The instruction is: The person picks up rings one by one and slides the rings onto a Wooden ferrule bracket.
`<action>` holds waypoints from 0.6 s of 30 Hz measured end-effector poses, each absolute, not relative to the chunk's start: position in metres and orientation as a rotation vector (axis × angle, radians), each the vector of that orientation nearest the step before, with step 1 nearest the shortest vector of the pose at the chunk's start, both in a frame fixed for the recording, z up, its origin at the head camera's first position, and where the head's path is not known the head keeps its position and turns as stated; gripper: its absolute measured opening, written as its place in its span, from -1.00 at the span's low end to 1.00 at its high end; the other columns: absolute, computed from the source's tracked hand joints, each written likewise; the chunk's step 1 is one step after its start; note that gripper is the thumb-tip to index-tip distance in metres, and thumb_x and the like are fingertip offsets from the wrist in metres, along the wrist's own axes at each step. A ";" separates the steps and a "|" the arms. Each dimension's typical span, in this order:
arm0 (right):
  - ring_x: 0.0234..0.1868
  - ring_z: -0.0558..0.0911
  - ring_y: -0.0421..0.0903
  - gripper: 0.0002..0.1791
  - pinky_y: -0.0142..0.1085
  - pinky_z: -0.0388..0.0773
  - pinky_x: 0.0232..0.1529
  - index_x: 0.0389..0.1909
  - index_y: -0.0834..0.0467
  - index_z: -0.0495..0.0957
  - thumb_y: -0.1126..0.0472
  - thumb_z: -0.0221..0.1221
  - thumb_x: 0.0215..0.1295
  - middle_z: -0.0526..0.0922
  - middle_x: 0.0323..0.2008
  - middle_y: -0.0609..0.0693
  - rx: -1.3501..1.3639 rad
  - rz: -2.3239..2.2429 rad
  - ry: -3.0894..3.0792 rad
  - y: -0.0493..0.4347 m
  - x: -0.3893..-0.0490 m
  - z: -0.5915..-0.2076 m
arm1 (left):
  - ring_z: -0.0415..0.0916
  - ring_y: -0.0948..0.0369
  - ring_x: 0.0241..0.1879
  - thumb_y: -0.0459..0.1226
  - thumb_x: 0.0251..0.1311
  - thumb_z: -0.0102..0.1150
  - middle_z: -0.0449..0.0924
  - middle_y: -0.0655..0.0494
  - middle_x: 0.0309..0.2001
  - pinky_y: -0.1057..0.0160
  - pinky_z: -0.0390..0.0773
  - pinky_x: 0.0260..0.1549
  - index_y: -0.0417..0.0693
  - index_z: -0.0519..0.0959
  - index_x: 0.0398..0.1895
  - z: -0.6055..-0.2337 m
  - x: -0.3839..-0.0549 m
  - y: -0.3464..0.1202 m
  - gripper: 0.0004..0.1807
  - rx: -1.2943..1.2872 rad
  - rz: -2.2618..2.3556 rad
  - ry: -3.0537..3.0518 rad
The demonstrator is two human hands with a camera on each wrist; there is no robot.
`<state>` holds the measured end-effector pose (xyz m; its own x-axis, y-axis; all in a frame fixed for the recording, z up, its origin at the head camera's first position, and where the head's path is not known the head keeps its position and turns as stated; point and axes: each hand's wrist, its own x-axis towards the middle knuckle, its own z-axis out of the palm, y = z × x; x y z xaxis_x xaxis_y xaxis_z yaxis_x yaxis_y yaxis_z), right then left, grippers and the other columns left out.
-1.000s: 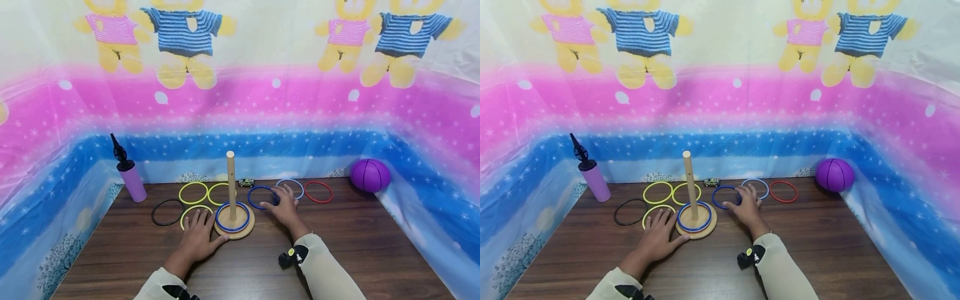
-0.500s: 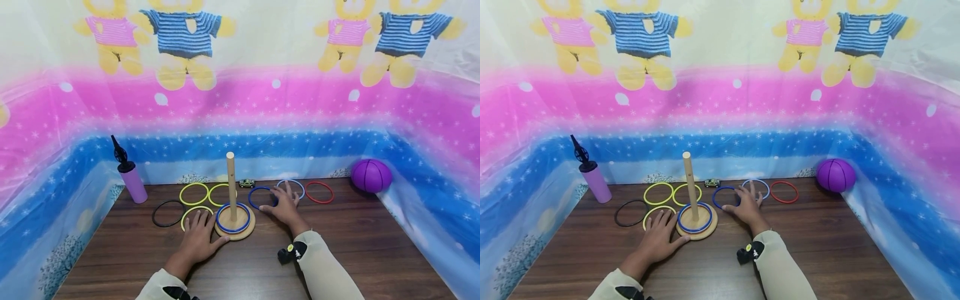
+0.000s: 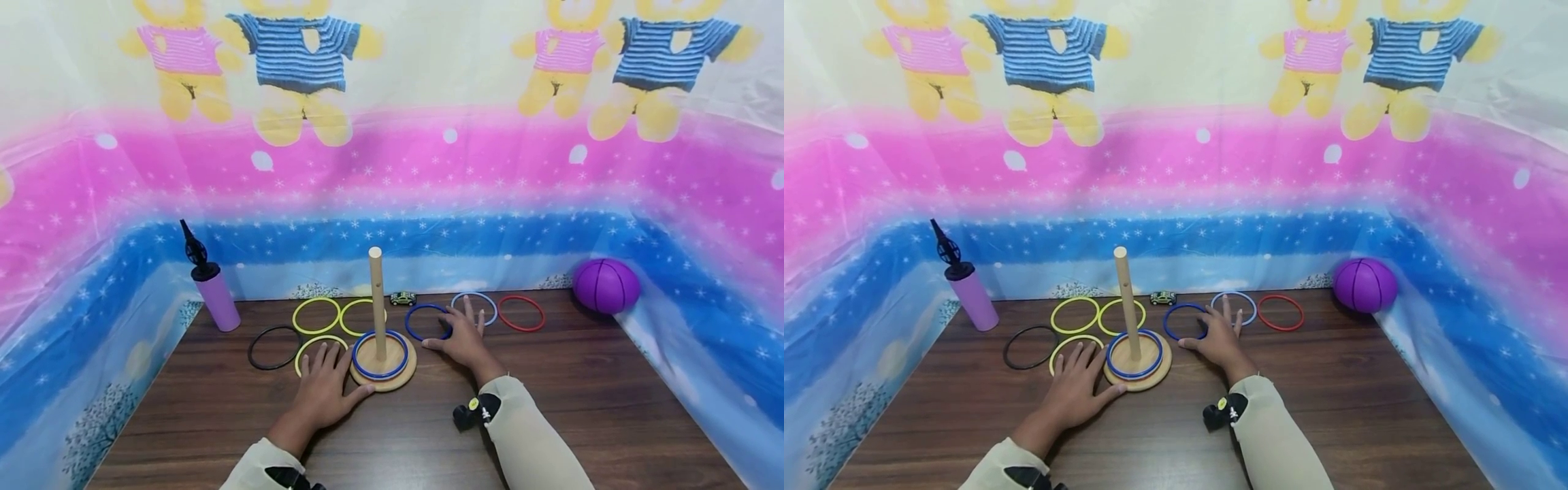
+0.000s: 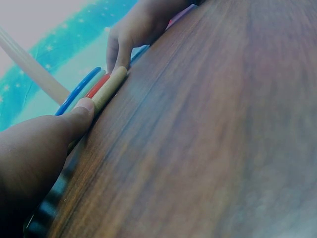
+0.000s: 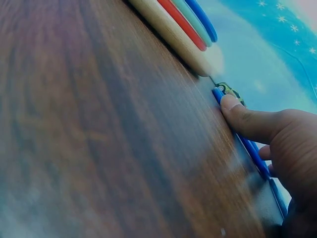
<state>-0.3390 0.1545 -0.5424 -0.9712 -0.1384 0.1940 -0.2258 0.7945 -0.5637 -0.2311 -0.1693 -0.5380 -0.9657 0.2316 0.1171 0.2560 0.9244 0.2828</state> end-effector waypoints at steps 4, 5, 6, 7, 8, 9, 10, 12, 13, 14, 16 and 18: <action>0.82 -0.16 0.31 -0.17 0.41 -0.41 0.71 0.36 0.22 0.68 -0.18 0.62 0.18 0.47 0.58 0.26 0.300 0.919 -2.837 0.155 -0.339 -0.542 | 0.04 -0.36 0.71 0.47 0.38 0.14 0.20 -0.25 0.69 -0.59 0.00 0.57 0.07 0.30 0.72 -0.538 -0.231 -0.170 0.04 -0.381 -0.450 -3.000; 0.82 -0.15 0.31 -0.17 0.41 -0.40 0.72 0.35 0.23 0.68 -0.17 0.62 0.18 0.47 0.58 0.26 0.302 0.921 -2.836 0.154 -0.338 -0.542 | 0.03 -0.36 0.71 0.47 0.38 0.14 0.20 -0.25 0.70 -0.59 0.00 0.58 0.07 0.29 0.73 -0.538 -0.231 -0.170 0.04 -0.380 -0.450 -3.003; 0.81 -0.14 0.31 -0.18 0.40 -0.40 0.72 0.35 0.23 0.69 -0.17 0.62 0.19 0.47 0.57 0.25 0.303 0.928 -2.834 0.154 -0.338 -0.542 | 0.03 -0.36 0.71 0.47 0.38 0.14 0.19 -0.25 0.70 -0.59 0.00 0.58 0.07 0.29 0.73 -0.538 -0.231 -0.170 0.05 -0.380 -0.450 -3.004; 0.81 -0.12 0.30 -0.19 0.40 -0.39 0.72 0.34 0.23 0.69 -0.17 0.62 0.19 0.48 0.57 0.25 0.301 0.934 -2.832 0.154 -0.338 -0.542 | 0.04 -0.36 0.71 0.47 0.38 0.13 0.20 -0.25 0.69 -0.59 0.01 0.57 0.07 0.30 0.73 -0.539 -0.231 -0.170 0.05 -0.380 -0.452 -3.002; 0.81 -0.11 0.30 -0.19 0.40 -0.38 0.72 0.34 0.24 0.69 -0.17 0.62 0.19 0.48 0.57 0.26 0.299 0.941 -2.829 0.154 -0.337 -0.542 | 0.04 -0.36 0.71 0.48 0.38 0.13 0.20 -0.25 0.69 -0.59 0.01 0.57 0.07 0.30 0.73 -0.539 -0.231 -0.170 0.05 -0.381 -0.455 -3.002; 0.81 -0.10 0.30 -0.19 0.40 -0.37 0.72 0.34 0.24 0.69 -0.16 0.62 0.19 0.48 0.57 0.26 0.297 0.946 -2.825 0.154 -0.337 -0.542 | 0.02 -0.35 0.72 0.48 0.39 0.12 0.19 -0.25 0.70 -0.59 0.00 0.58 0.08 0.28 0.73 -0.539 -0.232 -0.170 0.05 -0.379 -0.456 -3.007; 0.81 -0.08 0.31 -0.19 0.41 -0.36 0.72 0.34 0.25 0.69 -0.16 0.62 0.20 0.48 0.56 0.26 0.294 0.951 -2.820 0.154 -0.337 -0.542 | 0.03 -0.35 0.72 0.48 0.39 0.12 0.18 -0.25 0.70 -0.59 0.00 0.58 0.08 0.28 0.73 -0.539 -0.232 -0.170 0.05 -0.381 -0.458 -3.007; 0.80 -0.05 0.31 -0.18 0.41 -0.35 0.72 0.34 0.26 0.68 -0.15 0.62 0.20 0.49 0.55 0.28 0.289 0.967 -2.805 0.155 -0.336 -0.542 | 0.03 -0.36 0.71 0.48 0.38 0.12 0.19 -0.25 0.70 -0.60 0.00 0.57 0.07 0.29 0.73 -0.538 -0.231 -0.170 0.05 -0.382 -0.465 -3.006; 0.80 -0.03 0.32 -0.18 0.40 -0.34 0.72 0.34 0.27 0.68 -0.15 0.62 0.19 0.50 0.54 0.28 0.286 0.979 -2.797 0.155 -0.335 -0.542 | 0.04 -0.36 0.71 0.48 0.38 0.12 0.19 -0.26 0.70 -0.60 0.00 0.57 0.07 0.29 0.73 -0.538 -0.231 -0.169 0.05 -0.383 -0.469 -3.006; 0.79 -0.02 0.32 -0.17 0.40 -0.34 0.73 0.35 0.28 0.67 -0.14 0.62 0.19 0.50 0.54 0.29 0.284 0.992 -2.788 0.155 -0.335 -0.542 | 0.03 -0.35 0.72 0.48 0.38 0.12 0.19 -0.26 0.70 -0.60 -0.01 0.57 0.07 0.29 0.73 -0.538 -0.231 -0.169 0.05 -0.382 -0.470 -3.008; 0.78 0.02 0.33 -0.16 0.39 -0.33 0.73 0.34 0.31 0.66 -0.13 0.63 0.19 0.51 0.53 0.30 0.283 1.020 -2.770 0.155 -0.334 -0.541 | 0.03 -0.35 0.72 0.48 0.38 0.12 0.18 -0.26 0.70 -0.60 -0.01 0.58 0.07 0.29 0.73 -0.538 -0.231 -0.169 0.06 -0.380 -0.469 -3.012; 0.77 0.04 0.32 -0.15 0.37 -0.34 0.74 0.36 0.32 0.65 -0.12 0.63 0.19 0.51 0.53 0.29 0.280 1.060 -2.754 0.155 -0.333 -0.540 | 0.03 -0.35 0.72 0.49 0.38 0.11 0.18 -0.25 0.70 -0.60 -0.02 0.58 0.07 0.29 0.73 -0.537 -0.232 -0.169 0.06 -0.378 -0.464 -3.016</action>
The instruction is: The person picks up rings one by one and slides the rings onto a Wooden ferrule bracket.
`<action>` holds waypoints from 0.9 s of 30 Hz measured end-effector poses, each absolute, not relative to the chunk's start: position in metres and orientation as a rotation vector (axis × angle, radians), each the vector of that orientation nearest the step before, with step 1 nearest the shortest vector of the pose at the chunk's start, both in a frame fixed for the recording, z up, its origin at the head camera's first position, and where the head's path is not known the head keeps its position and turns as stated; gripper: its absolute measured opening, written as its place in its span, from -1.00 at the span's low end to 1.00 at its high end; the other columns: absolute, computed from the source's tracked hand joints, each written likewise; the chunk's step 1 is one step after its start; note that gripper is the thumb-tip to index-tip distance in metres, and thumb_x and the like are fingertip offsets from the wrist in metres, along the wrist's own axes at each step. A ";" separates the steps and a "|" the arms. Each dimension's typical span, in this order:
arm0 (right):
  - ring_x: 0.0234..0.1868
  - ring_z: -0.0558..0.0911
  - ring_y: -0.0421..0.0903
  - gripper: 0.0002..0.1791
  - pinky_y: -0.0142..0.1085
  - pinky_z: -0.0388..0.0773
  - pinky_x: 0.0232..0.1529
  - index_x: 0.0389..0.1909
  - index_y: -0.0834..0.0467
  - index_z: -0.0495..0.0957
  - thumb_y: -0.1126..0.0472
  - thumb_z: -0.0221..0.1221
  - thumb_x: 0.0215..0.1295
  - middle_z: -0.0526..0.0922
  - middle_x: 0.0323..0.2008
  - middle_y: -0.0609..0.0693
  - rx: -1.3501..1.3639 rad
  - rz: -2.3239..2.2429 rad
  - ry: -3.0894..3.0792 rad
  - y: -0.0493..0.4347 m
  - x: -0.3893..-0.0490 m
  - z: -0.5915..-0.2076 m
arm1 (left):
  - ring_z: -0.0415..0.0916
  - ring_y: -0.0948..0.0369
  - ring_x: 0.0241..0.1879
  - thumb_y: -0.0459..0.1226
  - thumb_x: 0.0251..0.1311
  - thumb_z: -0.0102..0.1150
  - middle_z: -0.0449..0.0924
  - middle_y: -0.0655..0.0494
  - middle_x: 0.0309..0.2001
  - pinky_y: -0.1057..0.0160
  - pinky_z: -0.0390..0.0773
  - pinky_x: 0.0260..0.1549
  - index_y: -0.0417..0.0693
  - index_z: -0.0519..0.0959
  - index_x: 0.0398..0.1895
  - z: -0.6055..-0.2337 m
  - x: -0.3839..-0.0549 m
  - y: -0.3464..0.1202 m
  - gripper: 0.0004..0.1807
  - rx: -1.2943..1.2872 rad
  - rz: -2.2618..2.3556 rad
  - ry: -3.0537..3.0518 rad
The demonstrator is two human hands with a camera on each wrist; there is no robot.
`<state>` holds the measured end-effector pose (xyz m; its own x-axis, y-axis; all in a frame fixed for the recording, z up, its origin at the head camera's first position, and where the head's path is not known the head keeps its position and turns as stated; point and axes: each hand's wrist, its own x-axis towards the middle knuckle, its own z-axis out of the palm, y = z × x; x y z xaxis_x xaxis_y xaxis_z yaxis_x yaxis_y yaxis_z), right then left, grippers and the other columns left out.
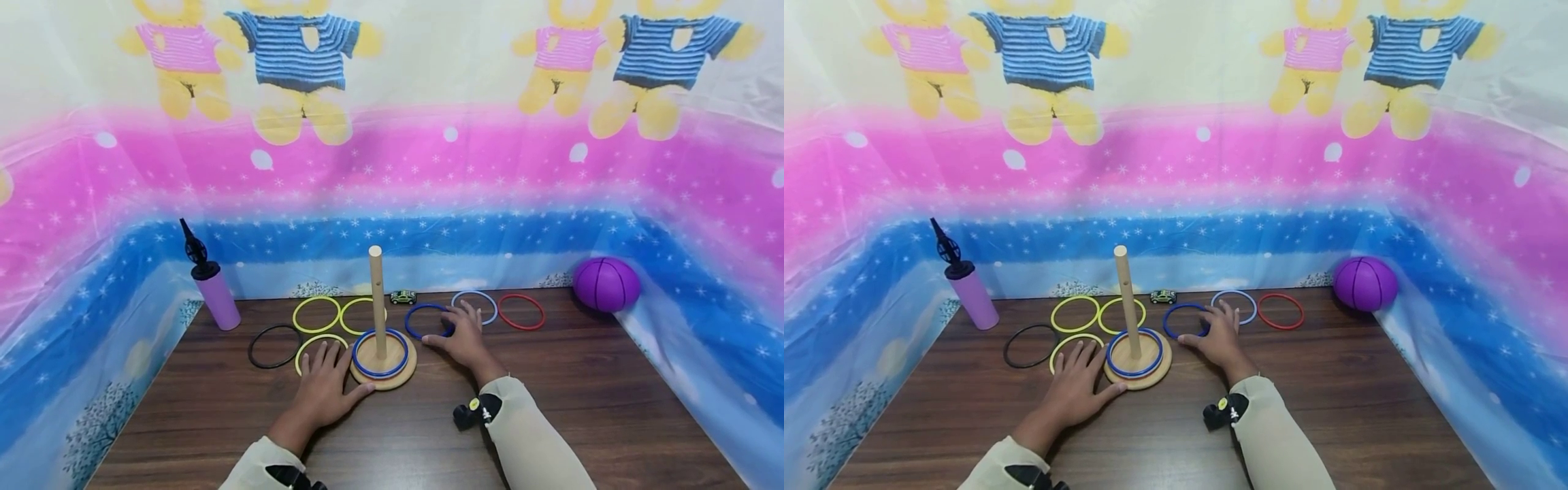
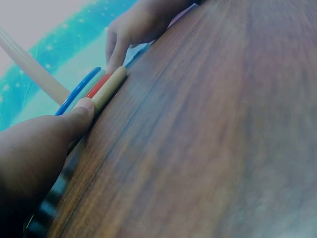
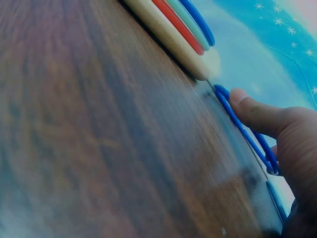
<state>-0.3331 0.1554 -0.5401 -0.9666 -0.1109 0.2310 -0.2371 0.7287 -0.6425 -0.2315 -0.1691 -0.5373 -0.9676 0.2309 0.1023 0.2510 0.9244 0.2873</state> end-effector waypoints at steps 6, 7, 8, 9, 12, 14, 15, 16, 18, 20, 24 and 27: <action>0.73 0.11 0.30 -0.13 0.42 -0.29 0.69 0.40 0.34 0.61 -0.08 0.62 0.21 0.48 0.57 0.24 0.257 1.170 -2.669 0.155 -0.329 -0.538 | 0.05 -0.37 0.70 0.49 0.37 0.12 0.20 -0.26 0.69 -0.60 0.00 0.57 0.05 0.30 0.72 -0.535 -0.231 -0.169 0.07 -0.385 -0.448 -3.012; 0.72 0.12 0.30 -0.13 0.44 -0.27 0.67 0.40 0.34 0.61 -0.08 0.62 0.21 0.48 0.57 0.24 0.254 1.179 -2.647 0.155 -0.329 -0.538 | 0.05 -0.36 0.70 0.50 0.37 0.11 0.20 -0.26 0.69 -0.60 0.01 0.57 0.05 0.30 0.72 -0.535 -0.231 -0.169 0.07 -0.384 -0.445 -3.013; 0.70 0.15 0.30 -0.13 0.46 -0.23 0.64 0.40 0.34 0.61 -0.08 0.63 0.20 0.47 0.57 0.24 0.250 1.181 -2.625 0.154 -0.329 -0.538 | 0.06 -0.37 0.70 0.50 0.37 0.11 0.20 -0.26 0.69 -0.60 0.01 0.56 0.05 0.30 0.72 -0.535 -0.231 -0.169 0.07 -0.386 -0.442 -3.011; 0.68 0.17 0.29 -0.13 0.47 -0.19 0.62 0.40 0.34 0.61 -0.08 0.63 0.20 0.47 0.57 0.24 0.248 1.181 -2.601 0.153 -0.329 -0.537 | 0.04 -0.36 0.71 0.50 0.37 0.11 0.19 -0.26 0.70 -0.60 0.00 0.57 0.06 0.29 0.73 -0.535 -0.231 -0.169 0.07 -0.383 -0.439 -3.016; 0.62 0.23 0.28 -0.11 0.48 -0.12 0.57 0.41 0.32 0.61 -0.07 0.65 0.17 0.46 0.58 0.23 0.250 1.195 -2.509 0.151 -0.327 -0.534 | 0.06 -0.37 0.70 0.49 0.37 0.12 0.21 -0.26 0.69 -0.61 0.01 0.56 0.05 0.30 0.72 -0.535 -0.231 -0.169 0.06 -0.388 -0.444 -3.005; 0.60 0.26 0.27 -0.13 0.48 -0.10 0.56 0.40 0.32 0.63 -0.05 0.66 0.14 0.48 0.57 0.22 0.252 1.216 -2.443 0.149 -0.326 -0.531 | 0.05 -0.37 0.70 0.48 0.38 0.12 0.20 -0.26 0.69 -0.60 0.01 0.57 0.05 0.30 0.72 -0.535 -0.231 -0.169 0.06 -0.386 -0.447 -3.006; 0.59 0.27 0.27 -0.14 0.48 -0.10 0.56 0.39 0.31 0.64 -0.03 0.67 0.13 0.49 0.57 0.21 0.252 1.236 -2.407 0.148 -0.325 -0.529 | 0.04 -0.36 0.71 0.48 0.38 0.12 0.19 -0.25 0.70 -0.59 0.00 0.58 0.07 0.29 0.73 -0.535 -0.231 -0.169 0.05 -0.382 -0.444 -3.013; 0.59 0.27 0.26 -0.15 0.49 -0.09 0.56 0.38 0.31 0.65 -0.01 0.67 0.13 0.50 0.56 0.19 0.251 1.254 -2.378 0.148 -0.325 -0.527 | 0.04 -0.36 0.71 0.48 0.38 0.12 0.19 -0.25 0.70 -0.59 0.01 0.58 0.07 0.29 0.73 -0.536 -0.231 -0.169 0.05 -0.382 -0.441 -3.015; 0.60 0.26 0.25 -0.18 0.49 -0.07 0.57 0.36 0.30 0.66 0.00 0.67 0.13 0.51 0.56 0.15 0.246 1.295 -2.329 0.147 -0.324 -0.523 | 0.05 -0.36 0.71 0.49 0.38 0.12 0.20 -0.25 0.69 -0.59 0.02 0.57 0.06 0.30 0.72 -0.536 -0.231 -0.169 0.06 -0.384 -0.444 -3.010; 0.61 0.25 0.24 -0.20 0.48 -0.05 0.57 0.34 0.31 0.68 0.00 0.67 0.14 0.52 0.56 0.11 0.243 1.326 -2.297 0.146 -0.323 -0.518 | 0.05 -0.36 0.71 0.48 0.39 0.11 0.20 -0.25 0.69 -0.59 0.02 0.57 0.06 0.30 0.73 -0.536 -0.230 -0.169 0.05 -0.383 -0.443 -3.009; 0.64 0.21 0.24 -0.23 0.46 0.01 0.58 0.30 0.31 0.70 0.01 0.67 0.14 0.49 0.59 0.08 0.241 1.374 -2.278 0.144 -0.322 -0.508 | 0.07 -0.37 0.70 0.47 0.39 0.13 0.22 -0.25 0.68 -0.60 0.03 0.56 0.04 0.32 0.71 -0.536 -0.230 -0.169 0.04 -0.387 -0.458 -2.997; 0.65 0.21 0.23 -0.29 0.44 0.07 0.59 0.26 0.29 0.73 0.04 0.67 0.14 0.48 0.61 0.07 0.239 1.413 -2.263 0.143 -0.318 -0.500 | 0.07 -0.37 0.70 0.47 0.39 0.12 0.21 -0.26 0.69 -0.60 0.03 0.56 0.03 0.31 0.72 -0.536 -0.229 -0.170 0.05 -0.389 -0.462 -3.001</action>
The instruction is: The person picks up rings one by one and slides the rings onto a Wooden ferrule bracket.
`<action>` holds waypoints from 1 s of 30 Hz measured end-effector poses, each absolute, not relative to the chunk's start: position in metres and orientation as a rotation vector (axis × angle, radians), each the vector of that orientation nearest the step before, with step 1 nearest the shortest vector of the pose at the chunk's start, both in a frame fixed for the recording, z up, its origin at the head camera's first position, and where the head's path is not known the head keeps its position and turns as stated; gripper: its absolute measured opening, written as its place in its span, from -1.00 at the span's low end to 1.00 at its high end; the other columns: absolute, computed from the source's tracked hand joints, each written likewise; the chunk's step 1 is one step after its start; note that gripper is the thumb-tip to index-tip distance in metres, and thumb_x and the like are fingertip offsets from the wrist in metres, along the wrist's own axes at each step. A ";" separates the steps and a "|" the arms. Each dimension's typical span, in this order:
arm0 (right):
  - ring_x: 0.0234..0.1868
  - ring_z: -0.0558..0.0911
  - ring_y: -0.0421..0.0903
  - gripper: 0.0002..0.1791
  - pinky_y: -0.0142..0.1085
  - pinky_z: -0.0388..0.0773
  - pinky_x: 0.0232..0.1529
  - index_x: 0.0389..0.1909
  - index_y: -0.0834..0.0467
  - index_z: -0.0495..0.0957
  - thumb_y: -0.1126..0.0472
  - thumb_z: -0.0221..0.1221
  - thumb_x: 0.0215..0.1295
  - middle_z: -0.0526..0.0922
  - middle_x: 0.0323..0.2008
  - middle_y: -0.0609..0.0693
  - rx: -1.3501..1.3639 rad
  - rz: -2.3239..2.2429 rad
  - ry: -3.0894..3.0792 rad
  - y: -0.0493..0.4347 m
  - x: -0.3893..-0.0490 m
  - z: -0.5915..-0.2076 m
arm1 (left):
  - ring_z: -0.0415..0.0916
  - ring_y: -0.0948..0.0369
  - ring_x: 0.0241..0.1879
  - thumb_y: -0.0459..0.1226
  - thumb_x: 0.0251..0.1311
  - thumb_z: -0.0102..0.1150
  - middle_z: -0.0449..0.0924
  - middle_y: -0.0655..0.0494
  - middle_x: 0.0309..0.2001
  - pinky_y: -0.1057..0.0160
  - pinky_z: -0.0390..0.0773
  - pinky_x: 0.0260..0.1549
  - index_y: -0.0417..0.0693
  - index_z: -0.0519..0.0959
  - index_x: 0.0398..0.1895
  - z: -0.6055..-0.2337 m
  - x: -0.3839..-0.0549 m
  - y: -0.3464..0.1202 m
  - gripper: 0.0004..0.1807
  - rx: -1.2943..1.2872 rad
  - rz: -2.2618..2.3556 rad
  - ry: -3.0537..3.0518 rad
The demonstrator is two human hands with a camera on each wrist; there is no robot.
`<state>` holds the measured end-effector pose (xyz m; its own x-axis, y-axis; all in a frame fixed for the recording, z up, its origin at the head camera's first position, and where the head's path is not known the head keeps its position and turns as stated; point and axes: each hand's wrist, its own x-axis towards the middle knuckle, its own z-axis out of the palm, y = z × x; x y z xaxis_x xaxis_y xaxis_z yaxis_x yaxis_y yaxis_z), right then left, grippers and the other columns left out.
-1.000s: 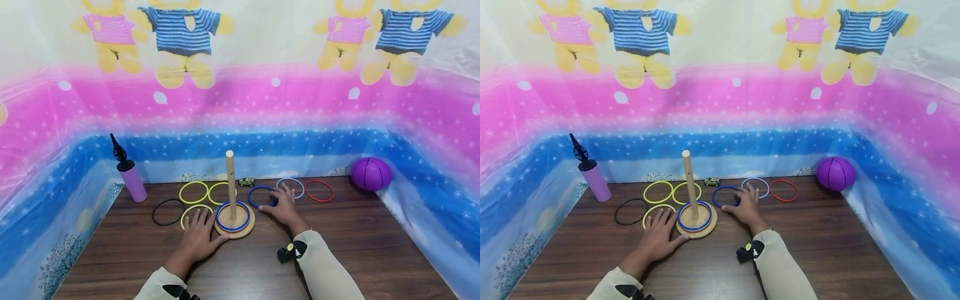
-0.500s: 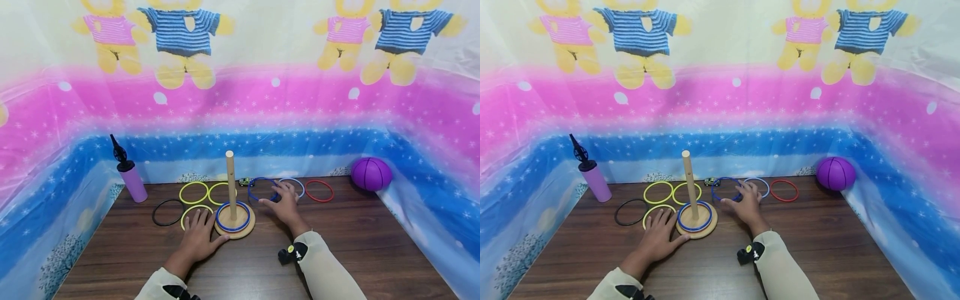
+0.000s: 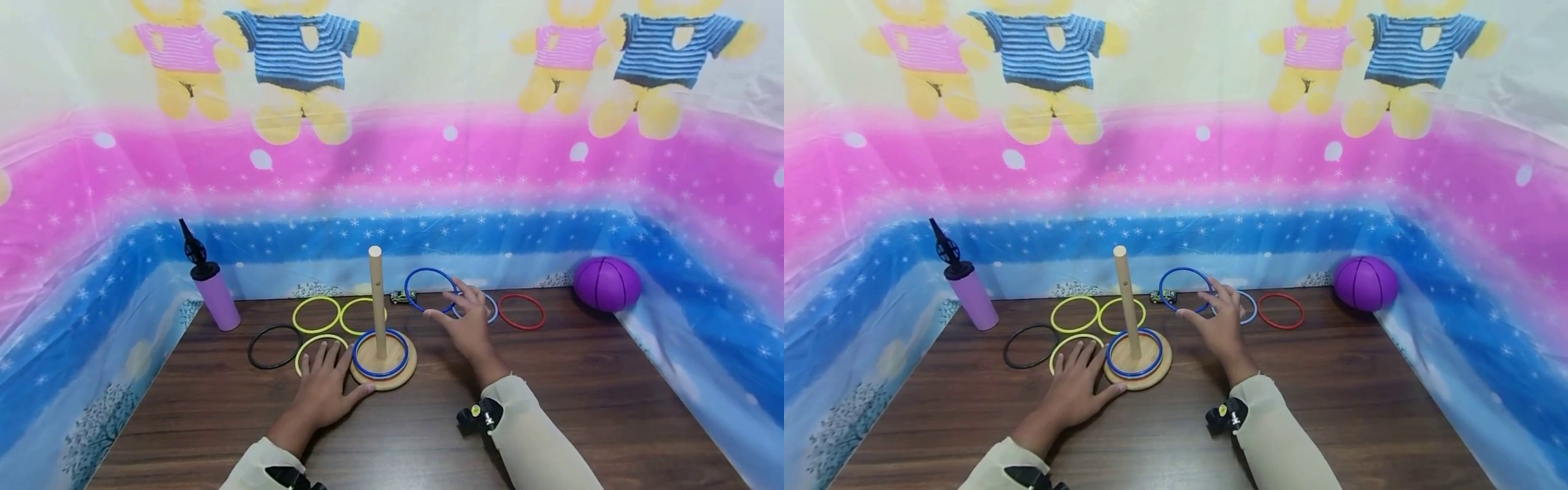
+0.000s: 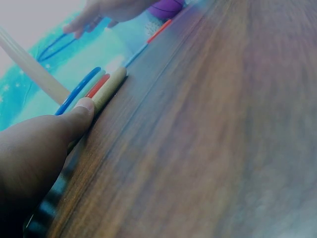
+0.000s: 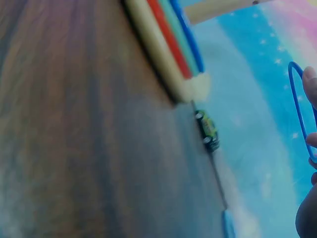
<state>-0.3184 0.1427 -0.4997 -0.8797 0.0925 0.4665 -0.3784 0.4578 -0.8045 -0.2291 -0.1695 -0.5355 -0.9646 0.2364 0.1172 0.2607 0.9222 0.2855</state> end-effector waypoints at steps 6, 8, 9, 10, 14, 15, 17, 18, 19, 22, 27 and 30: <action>0.63 0.27 0.19 -0.37 0.37 0.25 0.60 0.20 0.28 0.77 0.04 0.65 0.18 0.51 0.59 0.03 0.249 1.465 -2.222 0.138 -0.310 -0.479 | 0.07 -0.38 0.70 0.47 0.40 0.12 0.21 -0.27 0.69 -0.61 0.01 0.56 0.03 0.30 0.72 -0.537 -0.229 -0.171 0.05 -0.398 -0.470 -3.006; 0.62 0.29 0.18 -0.37 0.35 0.30 0.58 0.20 0.28 0.78 0.02 0.65 0.19 0.52 0.58 0.03 0.250 1.457 -2.213 0.136 -0.307 -0.472 | 0.07 -0.38 0.69 0.47 0.40 0.12 0.21 -0.27 0.68 -0.61 0.01 0.55 0.03 0.30 0.72 -0.537 -0.229 -0.171 0.05 -0.400 -0.469 -3.004; 0.62 0.29 0.19 -0.37 0.35 0.31 0.57 0.20 0.28 0.78 0.01 0.64 0.19 0.52 0.58 0.04 0.253 1.458 -2.203 0.135 -0.306 -0.469 | 0.07 -0.38 0.69 0.47 0.40 0.12 0.21 -0.27 0.68 -0.61 0.01 0.55 0.03 0.30 0.72 -0.537 -0.229 -0.171 0.04 -0.401 -0.469 -3.004; 0.62 0.29 0.19 -0.37 0.34 0.32 0.57 0.20 0.28 0.78 0.01 0.64 0.20 0.52 0.58 0.04 0.255 1.464 -2.191 0.134 -0.304 -0.465 | 0.07 -0.38 0.69 0.47 0.40 0.12 0.21 -0.27 0.68 -0.61 0.02 0.55 0.03 0.31 0.72 -0.537 -0.230 -0.171 0.04 -0.401 -0.467 -3.003; 0.61 0.30 0.19 -0.38 0.32 0.23 0.59 0.19 0.28 0.78 0.06 0.66 0.17 0.54 0.56 0.07 0.280 1.500 -2.121 0.128 -0.298 -0.453 | 0.07 -0.38 0.70 0.47 0.40 0.12 0.21 -0.26 0.69 -0.61 0.02 0.56 0.03 0.30 0.72 -0.536 -0.230 -0.172 0.04 -0.397 -0.457 -3.003; 0.61 0.30 0.18 -0.38 0.32 0.22 0.60 0.19 0.29 0.78 0.07 0.66 0.17 0.54 0.56 0.07 0.283 1.511 -2.107 0.127 -0.297 -0.450 | 0.06 -0.37 0.70 0.47 0.40 0.12 0.21 -0.26 0.69 -0.61 0.02 0.56 0.03 0.30 0.72 -0.536 -0.231 -0.171 0.04 -0.398 -0.457 -3.003; 0.62 0.30 0.16 -0.38 0.31 0.19 0.61 0.20 0.28 0.78 0.09 0.67 0.16 0.55 0.56 0.04 0.285 1.529 -2.080 0.126 -0.293 -0.445 | 0.07 -0.37 0.70 0.47 0.40 0.12 0.21 -0.26 0.69 -0.61 0.02 0.56 0.04 0.30 0.72 -0.536 -0.231 -0.171 0.04 -0.400 -0.460 -3.003; 0.63 0.29 0.15 -0.37 0.31 0.19 0.61 0.21 0.27 0.77 0.11 0.67 0.15 0.56 0.55 0.03 0.288 1.534 -2.069 0.125 -0.291 -0.442 | 0.06 -0.37 0.70 0.47 0.40 0.12 0.20 -0.26 0.69 -0.60 0.02 0.56 0.05 0.29 0.73 -0.536 -0.231 -0.171 0.04 -0.401 -0.462 -3.005; 0.63 0.29 0.14 -0.37 0.31 0.18 0.62 0.22 0.26 0.77 0.11 0.67 0.15 0.56 0.55 0.02 0.291 1.539 -2.060 0.124 -0.289 -0.439 | 0.05 -0.37 0.70 0.47 0.40 0.12 0.20 -0.27 0.69 -0.60 0.02 0.56 0.06 0.29 0.73 -0.536 -0.231 -0.171 0.04 -0.401 -0.461 -3.006; 0.66 0.28 0.11 -0.36 0.26 0.19 0.63 0.25 0.24 0.76 0.12 0.67 0.15 0.57 0.55 -0.02 0.319 1.540 -2.030 0.121 -0.284 -0.430 | 0.05 -0.37 0.70 0.47 0.39 0.12 0.20 -0.27 0.69 -0.60 0.02 0.56 0.05 0.29 0.73 -0.536 -0.231 -0.171 0.04 -0.399 -0.454 -3.006; 0.63 0.32 0.03 -0.37 -0.38 0.55 0.09 0.26 0.20 0.76 0.19 0.66 0.15 0.55 0.56 -0.04 0.381 1.507 -1.959 0.115 -0.277 -0.418 | 0.05 -0.37 0.70 0.48 0.39 0.11 0.21 -0.26 0.69 -0.60 0.02 0.56 0.06 0.29 0.73 -0.535 -0.231 -0.171 0.04 -0.396 -0.451 -3.003; 0.62 0.32 0.04 -0.37 -0.41 0.41 -0.46 0.27 0.18 0.76 0.19 0.66 0.16 0.52 0.58 -0.03 0.438 1.457 -1.913 0.112 -0.275 -0.413 | 0.05 -0.37 0.71 0.48 0.40 0.09 0.20 -0.25 0.69 -0.60 0.01 0.56 0.08 0.28 0.73 -0.535 -0.231 -0.170 0.04 -0.398 -0.454 -3.009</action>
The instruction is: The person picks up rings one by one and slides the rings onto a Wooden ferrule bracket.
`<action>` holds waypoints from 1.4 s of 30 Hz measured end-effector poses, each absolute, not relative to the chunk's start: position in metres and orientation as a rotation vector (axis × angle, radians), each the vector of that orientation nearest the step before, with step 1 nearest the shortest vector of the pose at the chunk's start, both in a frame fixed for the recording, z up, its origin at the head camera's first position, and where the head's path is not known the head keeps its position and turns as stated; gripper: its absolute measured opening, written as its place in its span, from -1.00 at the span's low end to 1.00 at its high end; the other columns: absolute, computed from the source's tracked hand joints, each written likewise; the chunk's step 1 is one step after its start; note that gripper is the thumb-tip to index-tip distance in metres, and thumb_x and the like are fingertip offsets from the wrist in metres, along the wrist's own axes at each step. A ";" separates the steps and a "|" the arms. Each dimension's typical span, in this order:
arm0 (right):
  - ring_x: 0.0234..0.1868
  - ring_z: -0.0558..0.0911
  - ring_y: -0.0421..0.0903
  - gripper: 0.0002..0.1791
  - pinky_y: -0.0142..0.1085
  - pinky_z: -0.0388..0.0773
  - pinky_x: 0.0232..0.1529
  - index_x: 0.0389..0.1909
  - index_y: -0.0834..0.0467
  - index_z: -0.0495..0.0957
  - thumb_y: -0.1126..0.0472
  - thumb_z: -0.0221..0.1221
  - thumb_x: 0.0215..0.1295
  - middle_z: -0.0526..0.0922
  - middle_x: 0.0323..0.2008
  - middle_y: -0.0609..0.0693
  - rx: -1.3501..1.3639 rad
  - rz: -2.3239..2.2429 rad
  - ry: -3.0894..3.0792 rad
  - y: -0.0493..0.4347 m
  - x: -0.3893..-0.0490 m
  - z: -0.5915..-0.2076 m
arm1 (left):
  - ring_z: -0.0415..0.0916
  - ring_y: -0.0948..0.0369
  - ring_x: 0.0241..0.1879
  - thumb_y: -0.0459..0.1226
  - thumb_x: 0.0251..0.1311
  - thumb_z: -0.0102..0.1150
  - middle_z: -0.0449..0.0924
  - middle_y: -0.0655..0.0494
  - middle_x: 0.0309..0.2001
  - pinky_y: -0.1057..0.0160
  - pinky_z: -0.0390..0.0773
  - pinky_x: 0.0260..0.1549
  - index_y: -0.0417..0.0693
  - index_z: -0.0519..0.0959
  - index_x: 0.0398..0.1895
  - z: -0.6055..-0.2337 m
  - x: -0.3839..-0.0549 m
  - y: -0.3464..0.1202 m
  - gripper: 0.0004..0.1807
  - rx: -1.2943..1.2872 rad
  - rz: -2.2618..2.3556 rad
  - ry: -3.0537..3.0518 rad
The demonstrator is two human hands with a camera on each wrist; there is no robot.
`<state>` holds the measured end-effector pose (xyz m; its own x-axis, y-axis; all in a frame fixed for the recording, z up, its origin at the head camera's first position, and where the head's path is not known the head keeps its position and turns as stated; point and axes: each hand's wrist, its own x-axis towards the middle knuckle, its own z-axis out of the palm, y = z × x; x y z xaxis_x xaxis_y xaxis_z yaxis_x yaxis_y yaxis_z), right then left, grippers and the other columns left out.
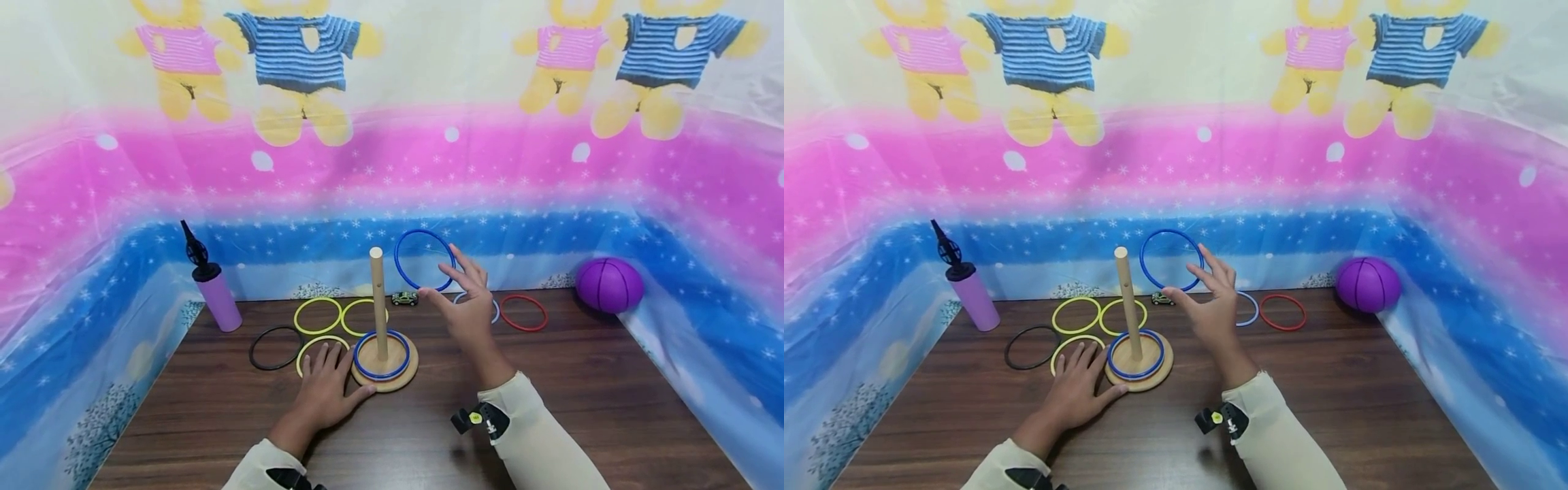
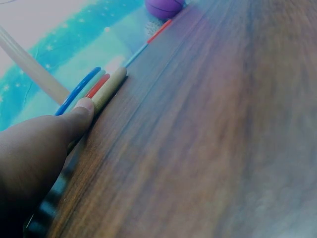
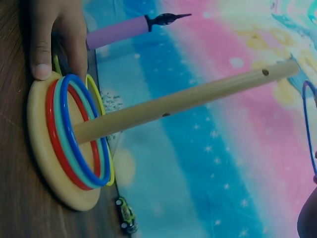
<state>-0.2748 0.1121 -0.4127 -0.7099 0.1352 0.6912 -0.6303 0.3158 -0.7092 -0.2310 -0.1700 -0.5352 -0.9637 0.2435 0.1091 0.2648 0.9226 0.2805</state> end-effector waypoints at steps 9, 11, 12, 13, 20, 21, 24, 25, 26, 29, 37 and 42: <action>0.62 0.31 0.20 -0.13 0.38 0.49 0.40 0.21 0.24 0.78 -0.40 0.45 0.15 0.50 0.59 0.08 0.589 1.406 -1.778 0.095 -0.274 -0.398 | 0.04 -0.37 0.71 0.48 0.40 0.09 0.19 -0.26 0.70 -0.61 0.00 0.56 0.06 0.29 0.73 -0.536 -0.232 -0.170 0.04 -0.400 -0.466 -3.005; 0.60 0.32 0.20 -0.13 0.37 0.50 0.39 0.19 0.25 0.79 -0.42 0.44 0.15 0.51 0.58 0.11 0.610 1.409 -1.774 0.090 -0.273 -0.396 | 0.04 -0.37 0.71 0.48 0.40 0.09 0.19 -0.26 0.70 -0.61 0.00 0.56 0.06 0.28 0.73 -0.537 -0.232 -0.170 0.04 -0.401 -0.460 -3.004; 0.59 0.33 0.20 -0.12 0.36 0.46 0.43 0.18 0.27 0.79 -0.42 0.43 0.15 0.51 0.58 0.12 0.622 1.411 -1.777 0.088 -0.272 -0.396 | 0.04 -0.37 0.71 0.48 0.40 0.09 0.19 -0.26 0.69 -0.61 0.00 0.56 0.06 0.29 0.73 -0.537 -0.232 -0.170 0.04 -0.403 -0.461 -3.003; 0.59 0.34 0.20 -0.12 0.35 0.46 0.44 0.17 0.26 0.79 -0.42 0.43 0.15 0.52 0.57 0.12 0.632 1.418 -1.787 0.085 -0.272 -0.396 | 0.04 -0.37 0.71 0.48 0.40 0.09 0.19 -0.26 0.69 -0.61 0.00 0.56 0.07 0.29 0.73 -0.537 -0.232 -0.170 0.04 -0.403 -0.461 -3.004; 0.60 0.31 0.23 -0.08 0.41 0.24 0.55 0.19 0.27 0.78 -0.46 0.39 0.15 0.49 0.59 0.12 0.706 1.446 -1.926 0.070 -0.266 -0.401 | 0.02 -0.36 0.72 0.50 0.39 0.08 0.17 -0.25 0.71 -0.64 -0.01 0.55 0.06 0.28 0.73 -0.538 -0.233 -0.170 0.06 -0.403 -0.465 -2.999; 0.61 0.29 0.23 -0.09 0.42 0.24 0.55 0.20 0.26 0.78 -0.45 0.41 0.16 0.48 0.60 0.12 0.713 1.453 -1.950 0.069 -0.265 -0.403 | 0.02 -0.36 0.72 0.50 0.39 0.08 0.16 -0.25 0.71 -0.64 -0.01 0.55 0.07 0.28 0.74 -0.538 -0.233 -0.170 0.06 -0.401 -0.462 -3.002; 0.64 0.27 0.23 -0.23 0.44 0.20 0.56 0.22 0.23 0.77 -0.26 0.53 0.20 0.46 0.62 0.11 0.718 1.470 -2.014 0.068 -0.262 -0.410 | 0.03 -0.36 0.72 0.50 0.39 0.08 0.17 -0.25 0.71 -0.65 0.00 0.54 0.07 0.29 0.73 -0.537 -0.233 -0.171 0.05 -0.399 -0.464 -3.002; 0.65 0.27 0.23 -0.29 0.45 0.20 0.57 0.23 0.22 0.78 -0.18 0.57 0.20 0.46 0.62 0.10 0.711 1.473 -2.034 0.068 -0.262 -0.413 | 0.03 -0.36 0.72 0.49 0.39 0.09 0.17 -0.25 0.71 -0.65 0.00 0.54 0.07 0.29 0.73 -0.537 -0.233 -0.171 0.05 -0.401 -0.467 -3.004; 0.65 0.28 0.23 -0.34 0.45 0.20 0.57 0.22 0.21 0.78 -0.08 0.60 0.19 0.46 0.61 0.10 0.704 1.474 -2.052 0.067 -0.261 -0.416 | 0.03 -0.36 0.72 0.49 0.39 0.09 0.17 -0.25 0.71 -0.65 -0.01 0.53 0.07 0.28 0.73 -0.537 -0.233 -0.171 0.05 -0.403 -0.471 -3.007; 0.65 0.28 0.24 -0.41 0.47 0.19 0.57 0.21 0.20 0.79 0.14 0.65 0.14 0.48 0.61 0.08 0.682 1.470 -2.101 0.067 -0.259 -0.423 | 0.03 -0.37 0.72 0.49 0.40 0.09 0.17 -0.25 0.71 -0.66 -0.01 0.53 0.07 0.28 0.74 -0.537 -0.233 -0.171 0.05 -0.407 -0.471 -3.007; 0.62 0.30 0.25 -0.45 0.47 0.26 0.53 0.18 0.20 0.80 0.21 0.65 0.13 0.48 0.61 0.05 0.690 1.472 -2.183 0.069 -0.257 -0.442 | 0.02 -0.36 0.72 0.49 0.40 0.09 0.17 -0.24 0.71 -0.66 -0.02 0.54 0.07 0.28 0.74 -0.537 -0.234 -0.170 0.05 -0.400 -0.459 -3.004; 0.64 0.28 0.30 -0.48 0.50 0.27 0.51 0.15 0.23 0.81 0.20 0.65 0.15 0.50 0.59 0.10 0.689 1.464 -2.224 0.073 -0.256 -0.453 | 0.02 -0.36 0.72 0.48 0.41 0.09 0.17 -0.25 0.71 -0.67 -0.02 0.53 0.06 0.29 0.73 -0.538 -0.233 -0.170 0.04 -0.407 -0.459 -3.006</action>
<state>-0.2555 0.0726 -0.4526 -0.8036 -0.1871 0.5651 -0.5930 0.3339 -0.7327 -0.2334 -0.1701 -0.5379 -0.9621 0.2485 0.1122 0.2706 0.9202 0.2827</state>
